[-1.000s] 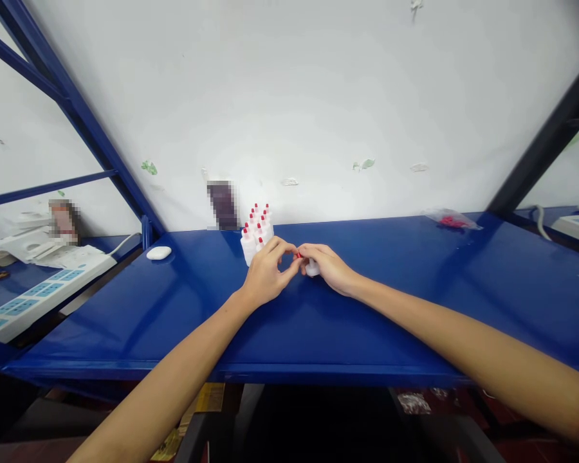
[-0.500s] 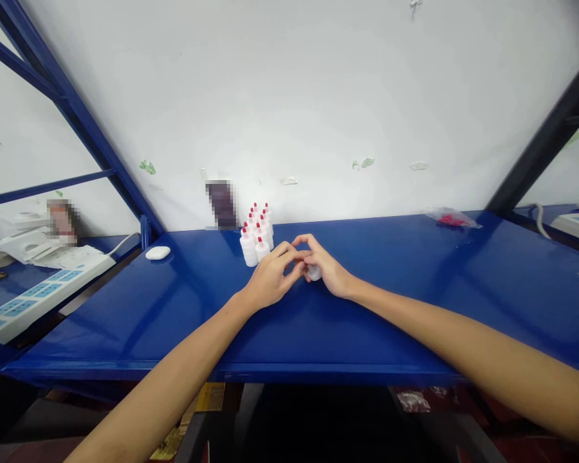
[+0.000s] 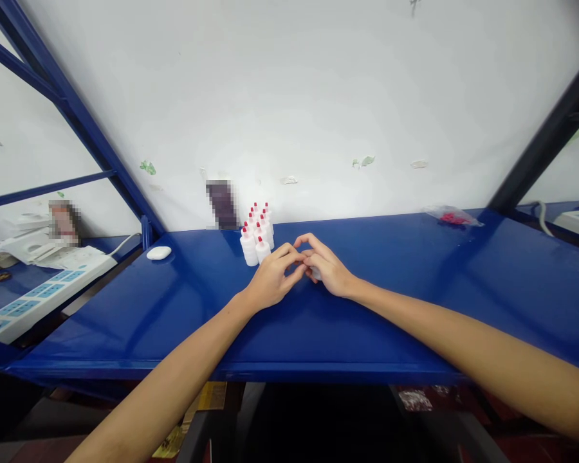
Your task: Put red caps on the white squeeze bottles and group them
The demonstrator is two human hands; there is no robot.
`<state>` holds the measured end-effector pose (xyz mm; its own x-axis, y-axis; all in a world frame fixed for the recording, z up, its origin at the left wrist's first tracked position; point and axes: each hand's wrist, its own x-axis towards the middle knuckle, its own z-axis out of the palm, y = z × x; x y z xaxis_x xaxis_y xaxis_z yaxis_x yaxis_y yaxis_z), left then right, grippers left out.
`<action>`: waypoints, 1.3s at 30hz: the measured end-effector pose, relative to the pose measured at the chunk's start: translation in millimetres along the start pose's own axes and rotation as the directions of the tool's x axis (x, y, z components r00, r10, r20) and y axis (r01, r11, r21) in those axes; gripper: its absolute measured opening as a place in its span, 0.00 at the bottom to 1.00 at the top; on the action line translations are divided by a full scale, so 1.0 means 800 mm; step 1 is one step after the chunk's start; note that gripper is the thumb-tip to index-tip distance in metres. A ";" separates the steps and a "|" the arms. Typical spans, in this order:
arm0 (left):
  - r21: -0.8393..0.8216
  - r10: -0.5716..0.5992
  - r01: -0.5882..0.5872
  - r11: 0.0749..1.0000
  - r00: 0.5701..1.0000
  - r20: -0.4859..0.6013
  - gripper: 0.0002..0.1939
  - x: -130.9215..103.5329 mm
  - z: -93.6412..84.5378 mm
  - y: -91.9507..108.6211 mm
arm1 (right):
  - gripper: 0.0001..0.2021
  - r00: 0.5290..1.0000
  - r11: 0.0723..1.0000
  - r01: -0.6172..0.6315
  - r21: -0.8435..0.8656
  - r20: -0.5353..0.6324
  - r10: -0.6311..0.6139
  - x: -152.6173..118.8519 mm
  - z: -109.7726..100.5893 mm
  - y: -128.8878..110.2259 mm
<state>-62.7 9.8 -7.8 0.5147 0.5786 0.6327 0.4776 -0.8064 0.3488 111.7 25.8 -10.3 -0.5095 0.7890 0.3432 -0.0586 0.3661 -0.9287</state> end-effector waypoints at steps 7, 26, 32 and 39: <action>-0.254 -0.182 0.209 0.944 0.975 0.125 0.09 0.020 -0.001 0.004 | 0.13 0.997 0.997 -0.068 -0.042 -0.024 0.067 0.008 -0.005 0.008; -0.878 -0.591 0.390 -0.277 0.651 0.476 0.07 0.052 0.018 -0.024 | 0.07 0.966 0.988 0.050 -0.144 -0.243 -0.084 0.011 -0.016 -0.004; -0.830 -0.429 0.518 -0.204 0.715 0.552 0.06 0.052 0.026 -0.024 | 0.05 0.956 0.943 0.171 -0.285 -0.182 -0.229 0.005 -0.019 -0.010; -0.828 -0.439 0.553 -0.091 0.724 0.532 0.06 0.053 0.031 -0.016 | 0.10 0.925 0.778 0.275 -0.565 -0.066 -0.374 0.001 -0.020 -0.013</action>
<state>-29.3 47.9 -2.5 0.5414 0.8384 -0.0629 -0.3483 0.2918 0.8908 125.6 30.9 1.9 -0.3927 0.6253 0.6744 0.2994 0.7803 -0.5491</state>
